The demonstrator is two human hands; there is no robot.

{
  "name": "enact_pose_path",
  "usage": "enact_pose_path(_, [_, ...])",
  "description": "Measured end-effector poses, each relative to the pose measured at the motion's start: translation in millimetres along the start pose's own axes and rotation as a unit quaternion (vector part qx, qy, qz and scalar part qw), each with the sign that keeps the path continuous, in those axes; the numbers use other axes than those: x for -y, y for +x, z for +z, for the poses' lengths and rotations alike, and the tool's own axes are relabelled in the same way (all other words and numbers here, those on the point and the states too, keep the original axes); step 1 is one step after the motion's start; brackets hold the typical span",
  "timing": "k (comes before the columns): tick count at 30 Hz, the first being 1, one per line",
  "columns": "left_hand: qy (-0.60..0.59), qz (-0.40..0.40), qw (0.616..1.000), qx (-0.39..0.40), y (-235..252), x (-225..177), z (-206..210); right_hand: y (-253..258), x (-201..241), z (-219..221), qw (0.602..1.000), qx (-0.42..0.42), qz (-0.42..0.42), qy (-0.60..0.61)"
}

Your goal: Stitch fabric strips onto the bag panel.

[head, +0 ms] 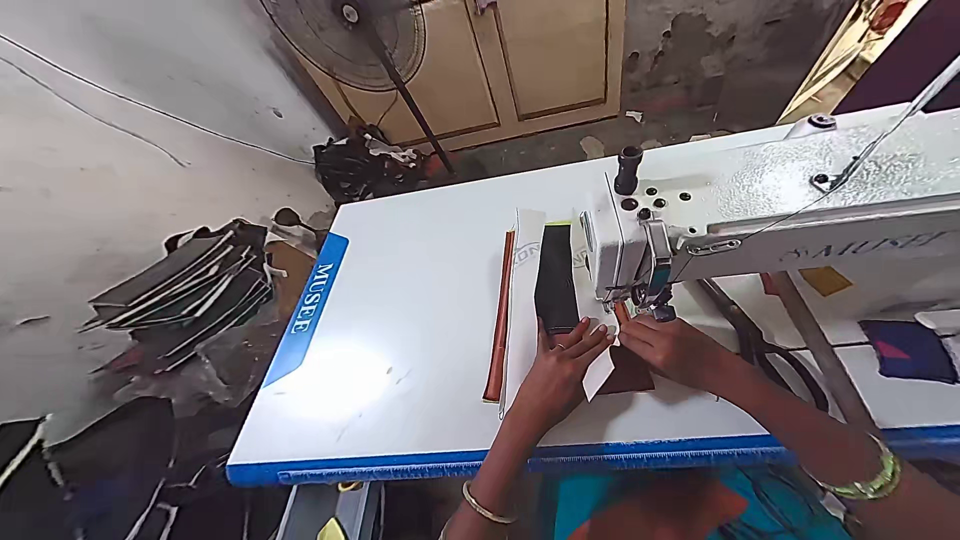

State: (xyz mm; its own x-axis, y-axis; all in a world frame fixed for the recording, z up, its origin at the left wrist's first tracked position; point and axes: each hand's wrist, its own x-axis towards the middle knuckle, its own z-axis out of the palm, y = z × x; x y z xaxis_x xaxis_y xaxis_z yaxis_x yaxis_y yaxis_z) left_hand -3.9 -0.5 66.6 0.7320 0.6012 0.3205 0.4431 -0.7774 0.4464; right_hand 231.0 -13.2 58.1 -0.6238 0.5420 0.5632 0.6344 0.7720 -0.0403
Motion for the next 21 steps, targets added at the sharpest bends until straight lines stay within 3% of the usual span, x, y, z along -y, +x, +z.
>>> enact_pose_path(5, [0.009,0.007,1.0,-0.002,-1.3,1.0,3.1,-15.5,11.0,-0.1,0.998,-0.001,0.064,0.024])
enact_pose_path(8, [0.04,0.016,0.999,-0.01,-1.9,2.7,6.9,-25.2,16.0,-0.7,0.976,-0.036,0.168,0.131])
enact_pose_path(12, [0.068,0.026,0.997,-0.018,-2.2,4.1,9.8,-13.9,25.7,-3.1,0.951,-0.065,0.271,0.132])
enact_pose_path(21, [0.06,0.028,0.998,-0.021,-3.6,4.3,10.4,-6.9,53.6,2.6,0.973,0.023,0.231,-0.019])
